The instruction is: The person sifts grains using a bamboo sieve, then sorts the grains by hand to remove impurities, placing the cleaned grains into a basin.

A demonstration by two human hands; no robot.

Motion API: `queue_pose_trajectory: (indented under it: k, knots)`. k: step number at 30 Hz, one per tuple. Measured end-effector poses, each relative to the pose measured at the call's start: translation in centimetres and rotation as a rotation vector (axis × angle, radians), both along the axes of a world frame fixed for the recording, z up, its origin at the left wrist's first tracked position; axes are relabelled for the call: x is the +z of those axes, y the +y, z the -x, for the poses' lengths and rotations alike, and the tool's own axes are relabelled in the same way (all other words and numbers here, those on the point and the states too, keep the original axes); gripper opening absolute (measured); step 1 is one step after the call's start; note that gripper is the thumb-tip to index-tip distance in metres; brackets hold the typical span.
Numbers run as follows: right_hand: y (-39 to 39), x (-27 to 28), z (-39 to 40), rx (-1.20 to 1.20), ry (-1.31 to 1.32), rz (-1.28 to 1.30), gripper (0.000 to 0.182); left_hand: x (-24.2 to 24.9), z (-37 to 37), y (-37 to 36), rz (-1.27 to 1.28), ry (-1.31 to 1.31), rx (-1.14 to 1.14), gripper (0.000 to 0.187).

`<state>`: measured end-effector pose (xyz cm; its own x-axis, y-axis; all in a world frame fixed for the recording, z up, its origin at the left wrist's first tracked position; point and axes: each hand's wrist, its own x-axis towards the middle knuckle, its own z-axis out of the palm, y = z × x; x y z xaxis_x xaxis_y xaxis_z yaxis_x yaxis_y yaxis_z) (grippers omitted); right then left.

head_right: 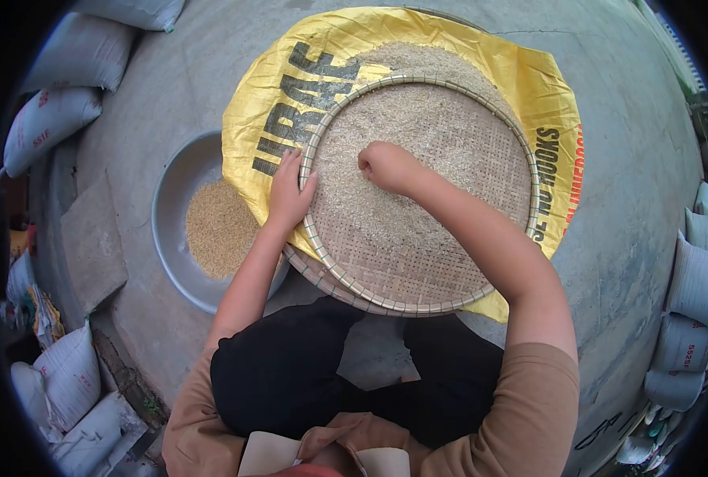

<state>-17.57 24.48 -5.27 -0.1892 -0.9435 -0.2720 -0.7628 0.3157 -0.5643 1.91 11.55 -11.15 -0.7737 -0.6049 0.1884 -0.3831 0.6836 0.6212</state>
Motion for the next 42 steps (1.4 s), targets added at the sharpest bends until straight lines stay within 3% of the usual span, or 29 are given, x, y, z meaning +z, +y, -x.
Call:
queue_pose_trajectory:
  k: [16, 25, 30, 42]
  knots:
    - [-0.3, -0.3, 0.1, 0.015, 0.113, -0.061, 0.007, 0.2, 0.0, 0.0, -0.011, -0.016, 0.005, 0.048]
    - [0.0, 0.4, 1.5, -0.078, -0.111, 0.011, 0.015, 0.2, 0.0, 0.0, -0.004, -0.019, 0.011, 0.047]
    - [0.9, -0.5, 1.3, -0.03, 0.122, 0.088, 0.017, 0.1, 0.0, 0.0, -0.017, -0.022, 0.014, 0.046]
    - [0.5, -1.0, 0.2, 0.038, 0.111, -0.018, 0.008, -0.1, 0.0, 0.0, 0.0, -0.025, 0.009, 0.046]
